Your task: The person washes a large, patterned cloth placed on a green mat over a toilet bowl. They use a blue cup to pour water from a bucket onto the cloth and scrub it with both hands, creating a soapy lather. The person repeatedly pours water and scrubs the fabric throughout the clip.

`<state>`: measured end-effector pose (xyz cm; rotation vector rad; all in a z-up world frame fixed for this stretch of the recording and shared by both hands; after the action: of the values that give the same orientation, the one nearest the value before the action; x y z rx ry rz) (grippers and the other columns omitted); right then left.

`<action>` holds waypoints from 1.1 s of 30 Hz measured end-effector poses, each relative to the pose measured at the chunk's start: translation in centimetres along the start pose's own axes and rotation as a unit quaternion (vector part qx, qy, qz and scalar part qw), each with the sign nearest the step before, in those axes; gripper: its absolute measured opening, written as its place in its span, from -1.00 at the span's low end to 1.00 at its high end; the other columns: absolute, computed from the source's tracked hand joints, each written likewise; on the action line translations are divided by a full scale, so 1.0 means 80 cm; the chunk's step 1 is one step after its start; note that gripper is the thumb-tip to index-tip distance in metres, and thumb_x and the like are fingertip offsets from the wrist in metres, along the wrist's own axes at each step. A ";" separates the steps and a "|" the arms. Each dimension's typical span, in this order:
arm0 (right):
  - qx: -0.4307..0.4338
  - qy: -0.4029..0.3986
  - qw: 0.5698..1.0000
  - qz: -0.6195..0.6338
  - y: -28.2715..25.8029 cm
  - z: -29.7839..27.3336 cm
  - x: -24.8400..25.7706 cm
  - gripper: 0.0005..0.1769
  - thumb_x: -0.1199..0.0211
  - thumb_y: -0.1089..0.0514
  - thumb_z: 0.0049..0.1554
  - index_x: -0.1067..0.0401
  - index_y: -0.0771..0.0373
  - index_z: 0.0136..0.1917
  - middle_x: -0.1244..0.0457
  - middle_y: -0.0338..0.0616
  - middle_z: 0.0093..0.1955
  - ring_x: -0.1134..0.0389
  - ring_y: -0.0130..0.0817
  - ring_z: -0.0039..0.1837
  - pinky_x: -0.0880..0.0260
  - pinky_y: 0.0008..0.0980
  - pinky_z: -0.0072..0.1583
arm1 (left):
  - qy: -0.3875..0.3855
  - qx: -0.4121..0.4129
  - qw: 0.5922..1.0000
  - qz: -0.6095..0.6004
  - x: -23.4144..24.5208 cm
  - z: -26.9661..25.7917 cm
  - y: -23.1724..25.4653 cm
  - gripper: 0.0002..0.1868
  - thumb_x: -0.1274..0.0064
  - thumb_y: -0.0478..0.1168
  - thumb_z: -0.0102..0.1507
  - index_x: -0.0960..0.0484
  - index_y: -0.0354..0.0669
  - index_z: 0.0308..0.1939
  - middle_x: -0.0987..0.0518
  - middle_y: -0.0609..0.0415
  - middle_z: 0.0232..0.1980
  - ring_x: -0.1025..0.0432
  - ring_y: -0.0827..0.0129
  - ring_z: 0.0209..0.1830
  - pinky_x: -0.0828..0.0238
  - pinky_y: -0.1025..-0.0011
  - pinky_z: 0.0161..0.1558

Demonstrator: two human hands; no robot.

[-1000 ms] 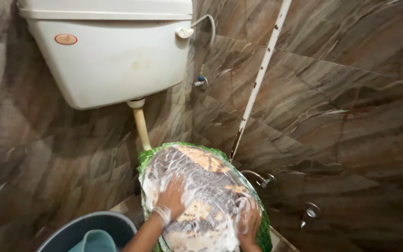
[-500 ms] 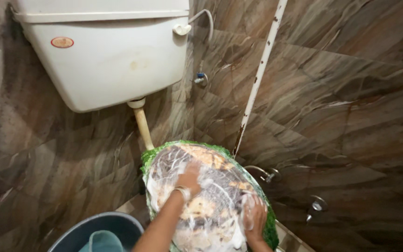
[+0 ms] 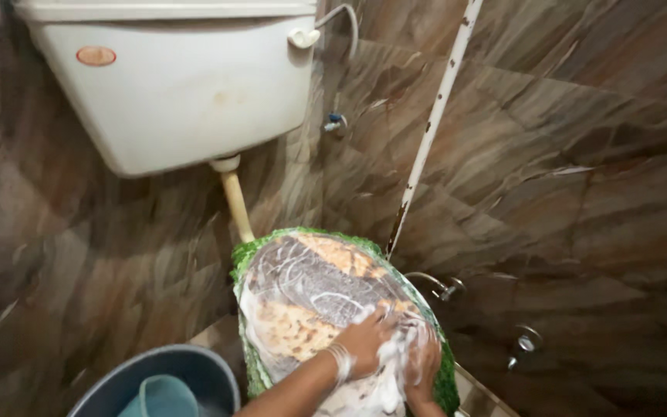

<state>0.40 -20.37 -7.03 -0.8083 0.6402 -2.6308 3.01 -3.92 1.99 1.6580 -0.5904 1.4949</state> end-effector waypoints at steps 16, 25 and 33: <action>-0.086 -0.169 0.982 -0.022 -0.071 0.035 0.040 -0.71 -0.26 -0.07 0.06 -0.56 0.11 -0.03 -0.37 -0.17 0.16 -0.35 -0.13 0.26 -0.25 -0.11 0.35 | 0.122 0.116 0.985 0.038 -0.006 -0.136 -0.048 -0.22 -0.06 -0.29 0.01 -0.31 -0.18 0.36 -0.06 0.01 0.66 0.16 0.00 0.69 0.16 -0.13 0.53; 0.184 -0.309 0.931 -0.070 -0.051 0.039 0.003 -0.39 -0.12 -0.21 0.17 -0.38 0.01 0.42 -0.14 -0.13 0.55 -0.15 -0.15 0.51 0.08 0.13 0.47 | 0.167 0.240 0.946 -0.142 0.038 -0.097 -0.059 -0.13 0.15 -0.35 0.07 -0.18 -0.13 0.54 -0.07 -0.08 0.63 0.08 0.15 0.63 -0.06 -0.03 0.45; 0.157 -0.375 0.908 -0.105 -0.107 0.018 -0.035 -0.28 -0.19 -0.33 0.09 -0.30 -0.05 0.45 -0.01 0.00 0.60 0.02 0.10 0.62 0.23 0.45 0.41 | 0.160 0.288 0.944 -0.010 0.033 -0.085 -0.074 -0.28 -0.02 -0.04 0.17 -0.34 -0.21 0.40 0.00 0.03 0.62 0.25 0.13 0.64 0.35 -0.19 0.53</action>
<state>2.07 -12.42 -2.93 -1.7000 -0.0833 -2.2125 4.18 5.36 2.86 1.7668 0.0565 1.9937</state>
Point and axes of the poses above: each hand's wrist, its own z-axis towards the middle knuckle, its own x-axis out of the back of the hand, y = z × x, the point moved 3 cm from there along z, towards the middle knuckle
